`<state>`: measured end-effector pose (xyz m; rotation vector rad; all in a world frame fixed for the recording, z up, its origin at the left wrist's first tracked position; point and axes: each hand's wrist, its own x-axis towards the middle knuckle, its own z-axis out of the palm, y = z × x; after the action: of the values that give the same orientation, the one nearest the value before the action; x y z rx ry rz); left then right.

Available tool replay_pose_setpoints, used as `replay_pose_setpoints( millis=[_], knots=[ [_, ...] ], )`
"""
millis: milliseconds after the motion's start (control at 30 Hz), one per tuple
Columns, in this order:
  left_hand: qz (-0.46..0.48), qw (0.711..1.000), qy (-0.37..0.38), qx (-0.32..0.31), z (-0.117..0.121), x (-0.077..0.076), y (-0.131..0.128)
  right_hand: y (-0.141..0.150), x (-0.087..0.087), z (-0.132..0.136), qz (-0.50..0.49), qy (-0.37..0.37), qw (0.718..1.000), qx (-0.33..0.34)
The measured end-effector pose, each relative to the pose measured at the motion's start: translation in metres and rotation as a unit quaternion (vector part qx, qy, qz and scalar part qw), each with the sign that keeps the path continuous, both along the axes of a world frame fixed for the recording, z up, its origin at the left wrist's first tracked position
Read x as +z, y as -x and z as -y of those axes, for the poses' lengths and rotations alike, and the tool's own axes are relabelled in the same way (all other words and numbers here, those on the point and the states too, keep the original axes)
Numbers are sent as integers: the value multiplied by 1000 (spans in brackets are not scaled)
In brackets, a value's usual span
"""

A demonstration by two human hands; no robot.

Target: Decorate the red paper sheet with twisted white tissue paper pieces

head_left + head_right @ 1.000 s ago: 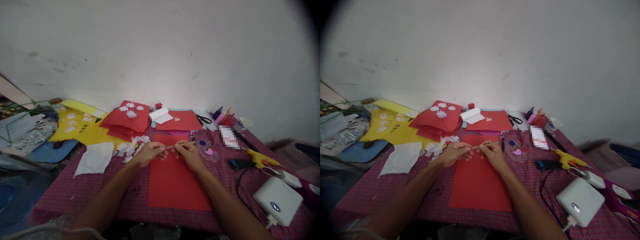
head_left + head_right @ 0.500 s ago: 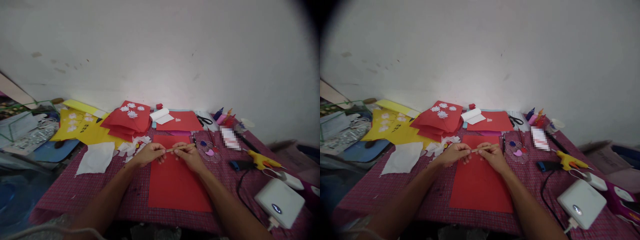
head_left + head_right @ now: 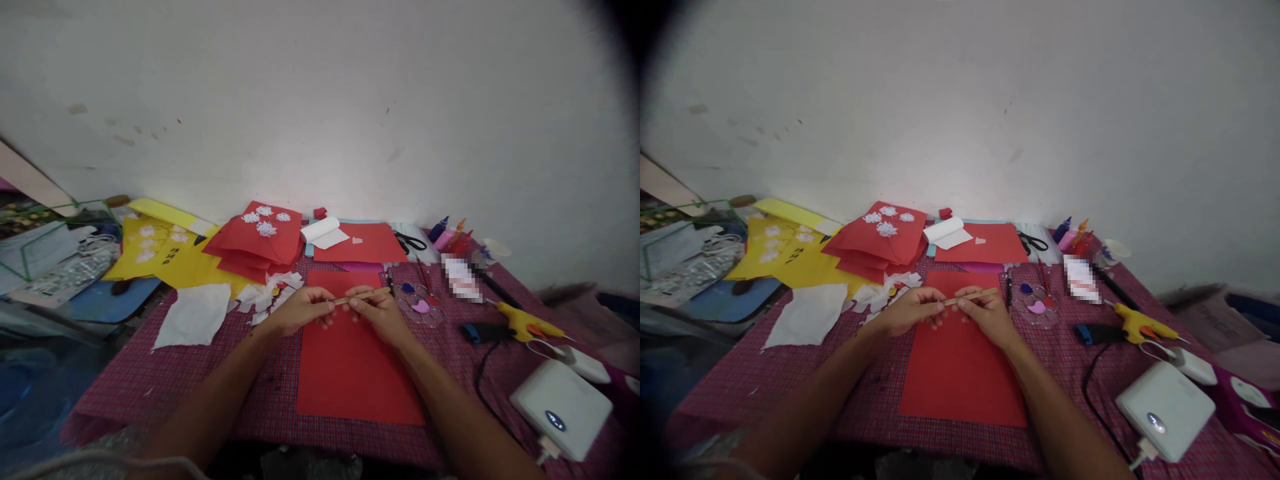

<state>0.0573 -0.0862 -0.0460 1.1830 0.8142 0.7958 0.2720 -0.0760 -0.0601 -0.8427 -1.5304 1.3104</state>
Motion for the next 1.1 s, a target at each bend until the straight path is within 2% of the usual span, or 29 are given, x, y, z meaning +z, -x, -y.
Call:
replay_pose_setpoints(
  millis=[133,400,567,633,767,900,1100],
  knots=[
    [-15,1000,6,14,1,2,-1,0,0,-1,8,-13,1000,-5],
    [-17,999,13,28,0,4,0,-1,2,0,-6,15,1000,-20],
    [-4,997,-3,71,-4,0,2,-1,-1,-2,-46,30,997,-60],
    [-13,997,-26,78,-5,-2,3,-1,-2,-4,-53,37,995,-75],
    [-67,988,-117,72,-3,-5,1,1,-3,-6,-56,49,993,-92],
    [-122,976,-165,74,0,-6,-1,2,-1,-5,-56,48,993,-97],
    [-203,941,-254,97,-1,0,1,1,2,-4,-42,43,993,-98]
  ],
)
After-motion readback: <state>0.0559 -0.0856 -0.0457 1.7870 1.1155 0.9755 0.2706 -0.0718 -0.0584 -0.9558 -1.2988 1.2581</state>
